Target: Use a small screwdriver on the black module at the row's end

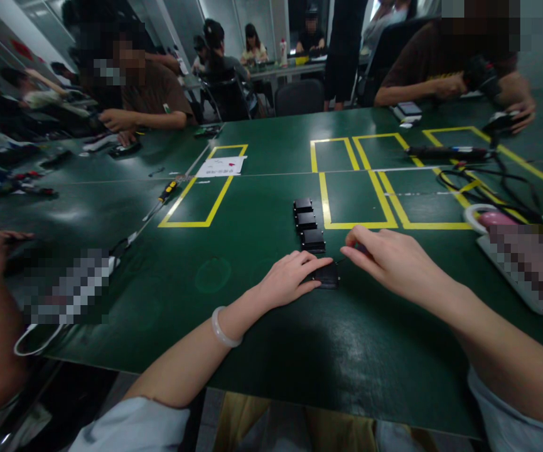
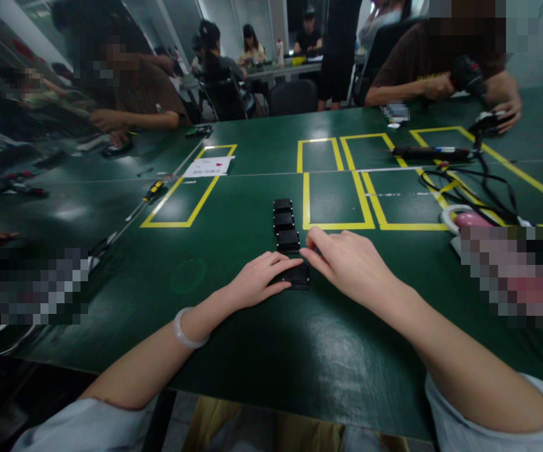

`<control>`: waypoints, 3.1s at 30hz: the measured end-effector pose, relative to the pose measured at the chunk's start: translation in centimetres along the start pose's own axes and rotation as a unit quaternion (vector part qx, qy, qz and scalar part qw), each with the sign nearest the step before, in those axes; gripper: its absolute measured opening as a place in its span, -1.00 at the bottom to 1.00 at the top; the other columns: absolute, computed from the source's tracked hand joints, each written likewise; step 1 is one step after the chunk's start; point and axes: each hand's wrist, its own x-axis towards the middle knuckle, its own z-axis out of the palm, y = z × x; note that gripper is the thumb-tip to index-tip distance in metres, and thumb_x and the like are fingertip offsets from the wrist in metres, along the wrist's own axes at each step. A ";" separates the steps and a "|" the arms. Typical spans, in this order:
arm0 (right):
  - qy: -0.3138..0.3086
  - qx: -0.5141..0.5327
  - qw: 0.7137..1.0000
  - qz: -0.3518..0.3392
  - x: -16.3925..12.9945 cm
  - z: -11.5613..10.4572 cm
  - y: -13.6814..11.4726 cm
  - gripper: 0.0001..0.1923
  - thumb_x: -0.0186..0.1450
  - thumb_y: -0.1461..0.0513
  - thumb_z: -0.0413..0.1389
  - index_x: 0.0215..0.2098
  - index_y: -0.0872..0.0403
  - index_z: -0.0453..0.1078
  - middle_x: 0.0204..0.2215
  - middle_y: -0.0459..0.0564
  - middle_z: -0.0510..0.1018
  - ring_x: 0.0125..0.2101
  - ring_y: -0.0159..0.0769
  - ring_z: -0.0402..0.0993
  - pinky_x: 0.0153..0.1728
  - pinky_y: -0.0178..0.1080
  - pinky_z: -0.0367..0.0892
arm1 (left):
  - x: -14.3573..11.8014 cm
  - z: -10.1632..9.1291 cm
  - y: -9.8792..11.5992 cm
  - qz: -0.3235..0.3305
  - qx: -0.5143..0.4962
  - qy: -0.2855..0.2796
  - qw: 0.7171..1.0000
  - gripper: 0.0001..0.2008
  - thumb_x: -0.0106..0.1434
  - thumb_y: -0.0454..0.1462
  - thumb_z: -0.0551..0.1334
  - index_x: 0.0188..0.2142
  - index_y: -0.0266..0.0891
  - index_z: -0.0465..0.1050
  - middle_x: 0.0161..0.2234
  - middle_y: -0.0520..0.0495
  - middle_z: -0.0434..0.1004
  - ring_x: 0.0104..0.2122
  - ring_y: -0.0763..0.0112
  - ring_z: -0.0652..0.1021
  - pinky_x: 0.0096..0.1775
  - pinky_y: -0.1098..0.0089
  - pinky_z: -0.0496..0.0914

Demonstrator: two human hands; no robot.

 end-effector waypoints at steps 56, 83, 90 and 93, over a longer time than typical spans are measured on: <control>0.017 -0.005 1.000 0.011 -0.2 0.2 0.1 -0.76 0.40 0.08 -0.13 -0.24 0.04 0.26 -0.48 -0.03 0.53 -0.49 -0.24 0.44 -0.51 -0.28 0.10 | 0.0 0.0 0.1 -0.004 -0.003 0.002 1.000 -0.51 0.40 -0.16 0.11 0.28 -0.03 0.09 0.03 -0.11 0.35 -0.04 0.25 0.41 0.01 0.23 0.35; 0.003 -0.013 1.000 0.017 -0.1 -0.1 -0.2 -0.75 0.40 0.06 -0.09 -0.19 0.05 0.25 -0.50 -0.08 0.50 -0.48 -0.24 0.45 -0.47 -0.27 0.13 | 0.0 0.0 0.1 0.000 -0.003 0.005 1.000 -0.51 0.39 -0.16 0.12 0.27 -0.04 0.10 0.03 -0.09 0.35 -0.04 0.25 0.41 0.01 0.24 0.35; -0.002 -0.025 1.000 0.019 -0.1 0.1 0.0 -0.83 0.39 0.16 -0.10 -0.18 0.05 0.25 -0.50 -0.08 0.50 -0.50 -0.24 0.44 -0.49 -0.27 0.11 | 0.0 0.0 0.1 -0.002 -0.003 0.006 1.000 -0.51 0.39 -0.17 0.13 0.28 -0.04 0.10 0.03 -0.09 0.35 -0.05 0.25 0.40 -0.01 0.24 0.35; 0.004 -0.002 1.000 0.017 -0.1 0.0 -0.2 -0.84 0.37 0.18 -0.08 -0.13 0.07 0.23 -0.49 -0.09 0.50 -0.49 -0.26 0.45 -0.47 -0.28 0.13 | 0.0 0.0 0.1 -0.003 -0.006 0.005 1.000 -0.51 0.39 -0.17 0.13 0.27 -0.04 0.10 0.03 -0.09 0.35 -0.05 0.26 0.40 -0.01 0.25 0.35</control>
